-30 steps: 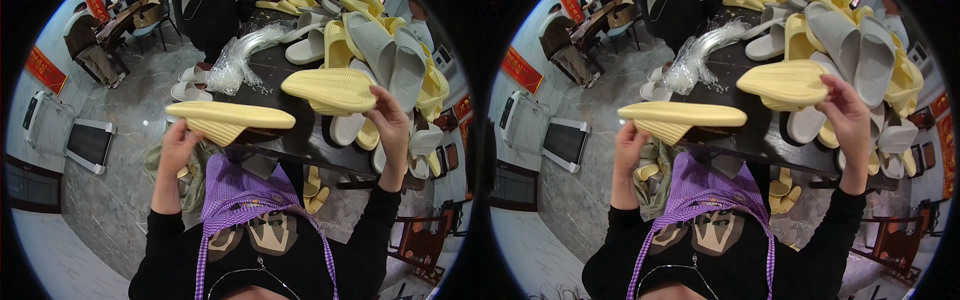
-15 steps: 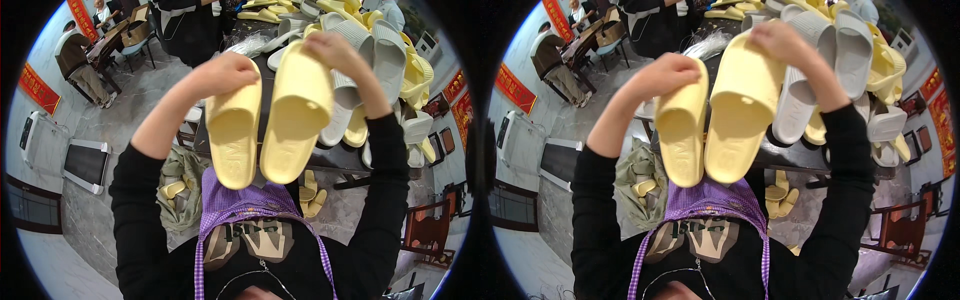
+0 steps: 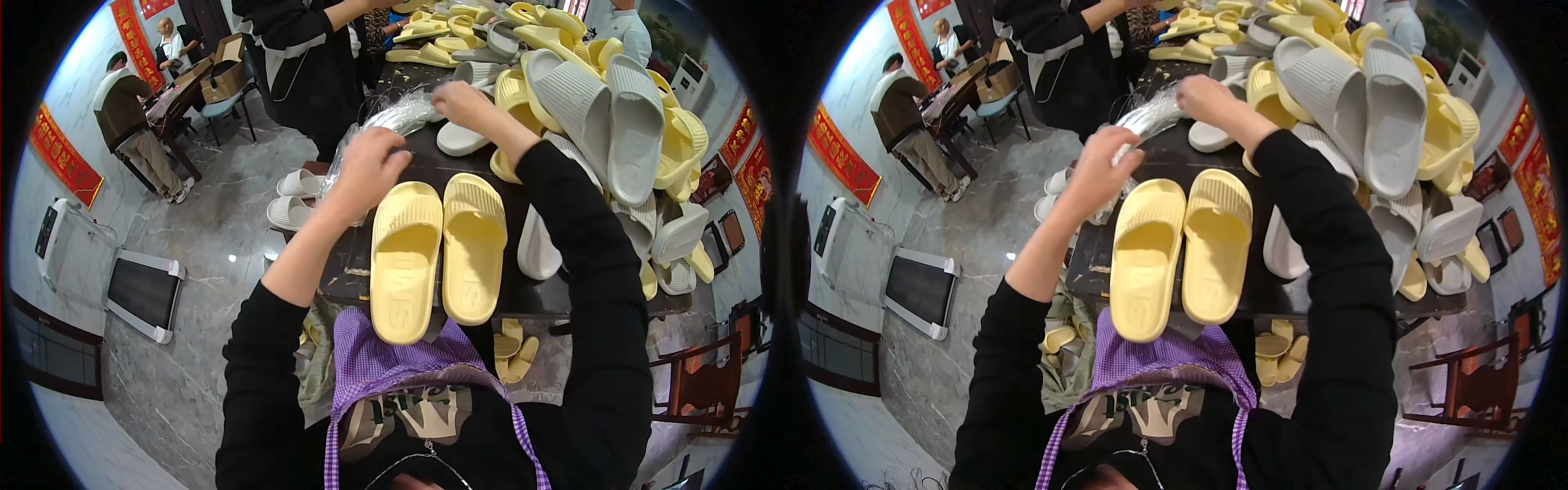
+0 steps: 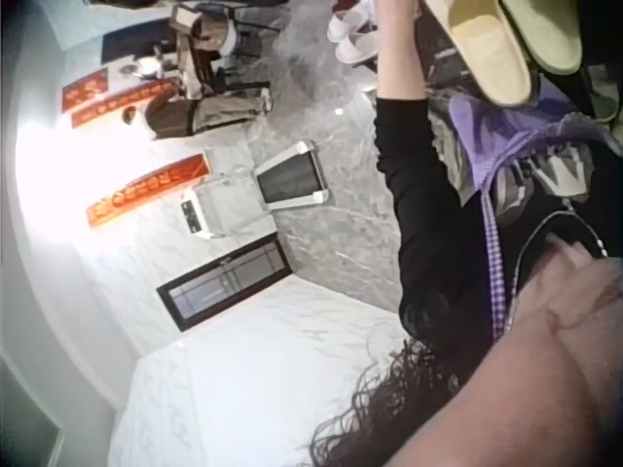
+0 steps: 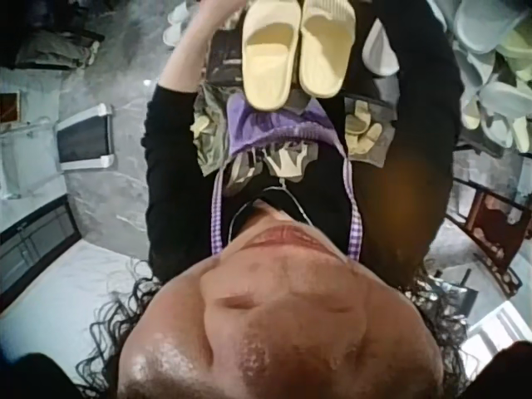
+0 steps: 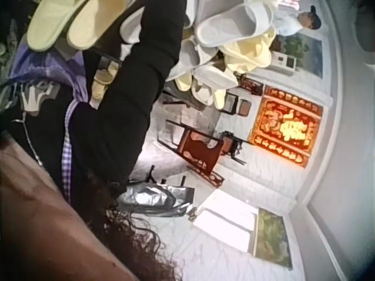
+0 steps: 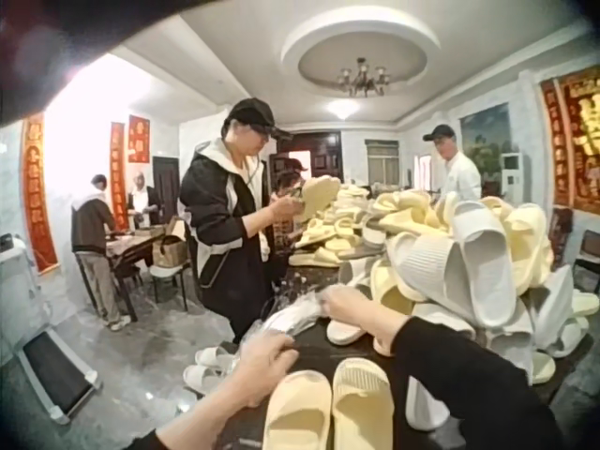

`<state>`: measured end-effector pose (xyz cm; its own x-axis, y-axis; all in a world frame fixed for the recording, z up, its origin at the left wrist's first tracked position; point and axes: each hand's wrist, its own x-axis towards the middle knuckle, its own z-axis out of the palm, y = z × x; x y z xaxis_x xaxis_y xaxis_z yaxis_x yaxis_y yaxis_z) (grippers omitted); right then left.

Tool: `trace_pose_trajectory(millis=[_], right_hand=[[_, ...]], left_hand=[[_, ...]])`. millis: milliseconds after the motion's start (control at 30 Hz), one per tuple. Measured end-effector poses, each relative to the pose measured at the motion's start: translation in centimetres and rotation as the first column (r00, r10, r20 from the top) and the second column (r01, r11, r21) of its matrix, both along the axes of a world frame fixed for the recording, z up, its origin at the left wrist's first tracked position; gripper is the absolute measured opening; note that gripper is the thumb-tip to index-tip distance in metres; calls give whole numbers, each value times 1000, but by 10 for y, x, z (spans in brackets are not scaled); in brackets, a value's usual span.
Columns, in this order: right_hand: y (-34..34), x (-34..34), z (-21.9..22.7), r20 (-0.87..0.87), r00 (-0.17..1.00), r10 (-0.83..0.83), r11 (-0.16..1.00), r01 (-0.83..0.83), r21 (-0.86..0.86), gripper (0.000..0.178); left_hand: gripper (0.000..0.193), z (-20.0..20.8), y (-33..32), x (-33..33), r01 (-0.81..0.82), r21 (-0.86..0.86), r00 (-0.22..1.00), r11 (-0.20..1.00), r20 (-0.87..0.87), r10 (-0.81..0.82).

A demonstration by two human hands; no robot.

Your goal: The person takes slippers from a sack, matches them into pairs, and fastens the pairs together using plastic ties by hand.

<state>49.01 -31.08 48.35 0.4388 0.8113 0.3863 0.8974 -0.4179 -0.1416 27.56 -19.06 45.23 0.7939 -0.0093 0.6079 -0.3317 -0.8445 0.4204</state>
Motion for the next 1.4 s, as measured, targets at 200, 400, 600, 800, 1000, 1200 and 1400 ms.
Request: trace_pose_trajectory(millis=[200,400,600,800,1000,1200,1400], right_hand=[[93,24,-6,239,971,25,960,-89,264,17],[108,39,-2,-4,970,243,965,-242,-99,17],[67,49,27,-454,881,134,991,-112,75,17],[20,61,64,-481,876,-17,832,279,480,15],[-37,57,115,-434,892,129,617,271,739,15],[-95,9,125,-486,862,146,664,279,694,16],[-133,-76,94,-460,880,120,744,227,629,15]], left_hand=[[59,-17,69,24,-399,51,917,916,27,398],[83,-46,117,73,-378,36,900,925,-220,376],[69,-54,93,106,-230,61,825,971,-518,228],[61,-62,67,116,-284,218,791,934,-498,357],[59,-72,76,119,-239,221,848,945,-427,315],[62,-50,71,100,-145,-30,918,989,-376,123],[48,-11,86,77,-203,-220,976,954,-130,178]])
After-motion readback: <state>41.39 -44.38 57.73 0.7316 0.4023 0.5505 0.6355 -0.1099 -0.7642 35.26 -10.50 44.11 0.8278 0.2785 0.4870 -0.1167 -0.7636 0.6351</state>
